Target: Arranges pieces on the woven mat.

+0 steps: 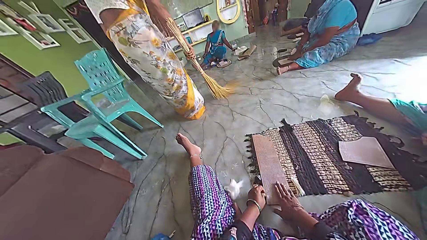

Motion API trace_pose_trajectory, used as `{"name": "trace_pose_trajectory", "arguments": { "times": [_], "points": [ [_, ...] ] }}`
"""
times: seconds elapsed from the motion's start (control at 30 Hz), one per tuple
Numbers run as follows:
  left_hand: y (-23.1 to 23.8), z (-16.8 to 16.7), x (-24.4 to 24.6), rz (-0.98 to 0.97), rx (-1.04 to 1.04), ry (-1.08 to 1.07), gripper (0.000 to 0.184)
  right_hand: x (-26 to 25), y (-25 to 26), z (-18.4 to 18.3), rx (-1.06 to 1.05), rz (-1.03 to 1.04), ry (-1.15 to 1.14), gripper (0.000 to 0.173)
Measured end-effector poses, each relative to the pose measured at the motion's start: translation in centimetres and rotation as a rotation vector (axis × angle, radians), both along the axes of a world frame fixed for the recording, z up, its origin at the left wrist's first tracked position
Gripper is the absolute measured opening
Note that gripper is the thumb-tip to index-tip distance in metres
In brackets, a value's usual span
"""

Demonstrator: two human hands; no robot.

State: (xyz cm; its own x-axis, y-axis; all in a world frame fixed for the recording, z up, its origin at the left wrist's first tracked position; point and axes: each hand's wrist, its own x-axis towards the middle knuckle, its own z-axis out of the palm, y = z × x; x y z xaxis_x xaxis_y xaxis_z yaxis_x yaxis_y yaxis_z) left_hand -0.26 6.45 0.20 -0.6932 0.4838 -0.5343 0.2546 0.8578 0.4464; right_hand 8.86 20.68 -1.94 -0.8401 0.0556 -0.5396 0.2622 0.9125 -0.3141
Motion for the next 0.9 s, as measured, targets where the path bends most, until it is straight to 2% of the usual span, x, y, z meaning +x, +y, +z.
{"name": "trace_pose_trajectory", "arguments": {
  "times": [0.07,0.13,0.2,0.27,0.3,0.4,0.5,0.6,0.7,0.9],
  "points": [
    [-0.2,0.1,0.4,-0.035,-0.018,-0.007,0.032,0.7,0.0,0.5,-0.006,0.016,-0.062,0.115],
    [-0.5,0.3,0.8,-0.074,-0.033,-0.016,0.032,0.9,0.2,2.0,-0.013,0.040,-0.160,0.112],
    [-0.6,0.3,0.9,-0.099,-0.028,-0.008,0.032,0.4,0.4,4.4,-0.010,0.087,-0.239,0.099],
    [-0.8,0.3,1.0,-0.092,-0.008,0.013,0.031,-0.3,0.3,5.9,0.002,0.071,-0.147,0.072],
    [-0.8,0.3,0.9,-0.079,0.004,0.028,0.031,-0.6,0.3,6.1,0.002,0.032,-0.086,0.068],
    [-0.6,0.3,0.4,-0.008,0.024,0.065,0.031,-2.0,0.3,5.4,-0.005,-0.003,0.058,0.077],
    [-0.1,0.5,0.0,0.036,0.013,0.062,0.031,-2.5,0.6,2.9,-0.001,-0.001,0.122,0.086],
    [0.0,0.5,0.0,0.048,-0.015,0.047,0.031,-1.8,0.8,0.3,-0.025,-0.007,0.060,0.101],
    [-0.2,0.0,0.3,0.035,-0.016,0.028,0.031,-1.4,0.5,0.6,-0.022,-0.004,-0.004,0.114],
    [-0.6,0.0,1.0,-0.028,-0.042,0.012,0.031,0.7,-0.2,0.5,0.009,0.041,-0.083,0.127]
  ]
}}
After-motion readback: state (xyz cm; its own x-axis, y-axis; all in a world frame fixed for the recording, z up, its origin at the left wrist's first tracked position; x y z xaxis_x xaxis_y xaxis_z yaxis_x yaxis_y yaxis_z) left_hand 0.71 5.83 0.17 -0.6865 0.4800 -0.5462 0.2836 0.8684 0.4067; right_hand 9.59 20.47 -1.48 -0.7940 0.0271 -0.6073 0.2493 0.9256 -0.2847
